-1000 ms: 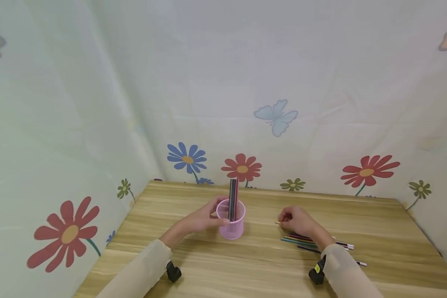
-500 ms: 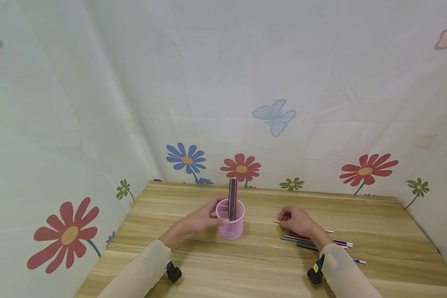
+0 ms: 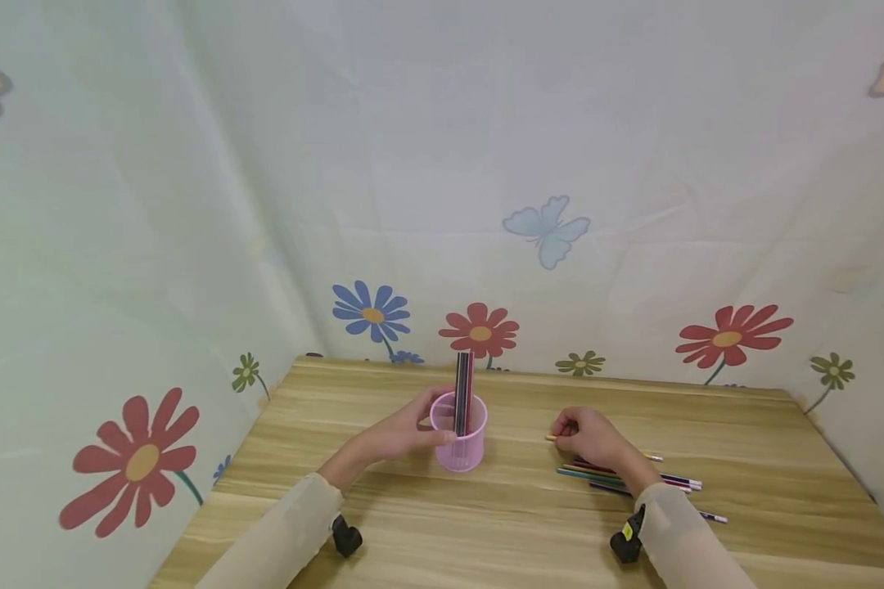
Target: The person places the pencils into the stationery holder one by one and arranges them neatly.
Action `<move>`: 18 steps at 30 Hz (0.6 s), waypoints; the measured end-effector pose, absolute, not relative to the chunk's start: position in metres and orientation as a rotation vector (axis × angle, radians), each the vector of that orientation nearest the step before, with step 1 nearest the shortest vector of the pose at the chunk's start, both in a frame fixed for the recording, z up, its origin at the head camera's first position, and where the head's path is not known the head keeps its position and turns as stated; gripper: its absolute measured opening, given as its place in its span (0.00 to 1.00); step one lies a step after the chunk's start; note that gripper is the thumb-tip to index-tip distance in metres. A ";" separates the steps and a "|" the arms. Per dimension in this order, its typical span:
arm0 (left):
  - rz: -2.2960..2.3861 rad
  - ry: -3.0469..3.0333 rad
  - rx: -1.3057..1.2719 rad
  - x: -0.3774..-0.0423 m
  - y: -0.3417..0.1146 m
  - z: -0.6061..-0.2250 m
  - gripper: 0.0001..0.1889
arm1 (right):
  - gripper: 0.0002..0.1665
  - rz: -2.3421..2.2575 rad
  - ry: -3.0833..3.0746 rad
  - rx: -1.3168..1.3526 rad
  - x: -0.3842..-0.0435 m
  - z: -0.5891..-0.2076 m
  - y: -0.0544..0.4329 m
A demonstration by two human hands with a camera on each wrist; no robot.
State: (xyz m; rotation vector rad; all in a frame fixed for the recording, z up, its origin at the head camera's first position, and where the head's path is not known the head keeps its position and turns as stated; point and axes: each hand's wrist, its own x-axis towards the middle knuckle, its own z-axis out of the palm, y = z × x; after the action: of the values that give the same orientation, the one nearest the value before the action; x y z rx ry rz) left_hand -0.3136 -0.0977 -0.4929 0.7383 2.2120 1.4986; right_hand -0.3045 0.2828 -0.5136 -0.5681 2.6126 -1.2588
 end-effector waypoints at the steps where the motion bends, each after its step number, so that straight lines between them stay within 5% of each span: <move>1: 1.500 2.211 0.741 -0.314 -0.097 -0.493 0.42 | 0.06 -1.255 2.617 -0.567 -0.304 -0.513 0.283; 18: 1.492 2.215 0.717 -0.311 -0.096 -0.487 0.42 | 0.07 -1.170 2.734 -0.627 -0.307 -0.515 0.279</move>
State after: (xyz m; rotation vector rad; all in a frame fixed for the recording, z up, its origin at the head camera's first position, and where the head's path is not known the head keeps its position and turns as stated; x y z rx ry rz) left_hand -0.3108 -0.0964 -0.4870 0.7171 2.2151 1.4922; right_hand -0.3071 0.2785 -0.5146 -0.6274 2.7339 -1.1697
